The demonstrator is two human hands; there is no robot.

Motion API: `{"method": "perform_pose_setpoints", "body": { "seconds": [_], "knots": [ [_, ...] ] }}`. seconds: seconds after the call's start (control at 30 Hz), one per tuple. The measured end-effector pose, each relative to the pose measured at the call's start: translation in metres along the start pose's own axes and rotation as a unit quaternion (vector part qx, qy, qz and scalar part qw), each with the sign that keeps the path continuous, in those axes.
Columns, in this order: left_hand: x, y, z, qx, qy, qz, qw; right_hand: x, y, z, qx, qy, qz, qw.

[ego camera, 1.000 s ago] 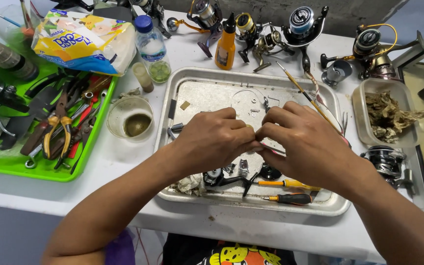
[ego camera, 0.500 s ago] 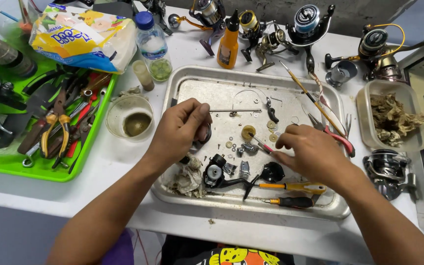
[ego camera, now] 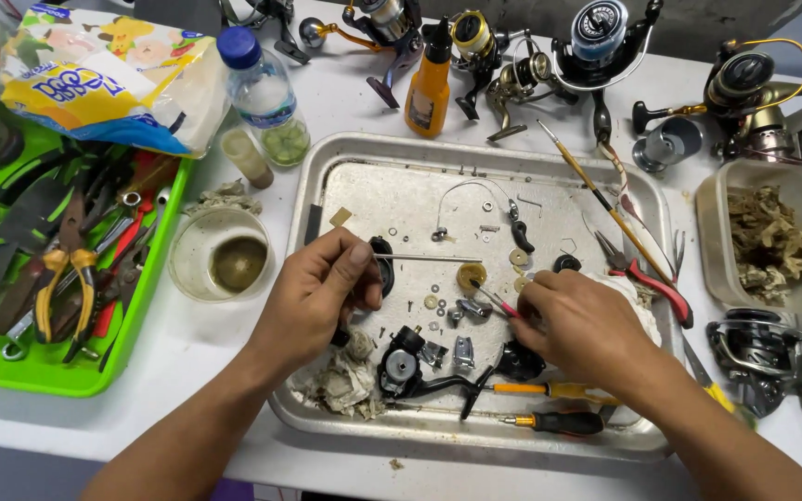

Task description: Disassembling and reassembling the internal components of a fishing reel on a parts tray.

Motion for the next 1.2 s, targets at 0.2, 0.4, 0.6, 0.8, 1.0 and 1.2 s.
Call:
{"method": "perform_pose_setpoints", "body": {
  "seconds": [0.2, 0.4, 0.6, 0.8, 1.0, 1.2],
  "knots": [
    [-0.004, 0.005, -0.026, 0.123, 0.044, 0.150, 0.980, -0.001, -0.009, -0.023, 0.090, 0.025, -0.002, 0.996],
    [-0.009, 0.028, -0.026, 0.235, 0.092, 0.292, 0.922, 0.005, -0.024, -0.031, 0.316, -0.009, 0.002, 0.949],
    [-0.012, 0.036, -0.006, 0.236, 0.070, 0.340, 0.907, 0.001, -0.044, -0.015, 0.557, -0.265, -0.023, 0.787],
    [-0.023, 0.043, -0.017, 0.228, 0.102, 0.364, 0.897, 0.006, -0.036, -0.018, 0.492, -0.280, -0.116, 0.816],
    [-0.024, 0.042, -0.014, 0.250, 0.113, 0.371, 0.887, -0.001, -0.054, -0.002, 0.354, -0.272, -0.216, 0.868],
    [-0.028, 0.045, -0.013, 0.269, 0.117, 0.387, 0.874, 0.008, -0.035, -0.004, 0.300, -0.235, -0.206, 0.901]
  ]
}}
Point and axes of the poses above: each hand's wrist, its own x-axis towards the middle knuckle, its own y-axis out of the palm, z = x × y, the point moved 9 cm from there along x, towards the middle knuckle, and after that the axes turned 1 degree about y, right-handed, at the moved point
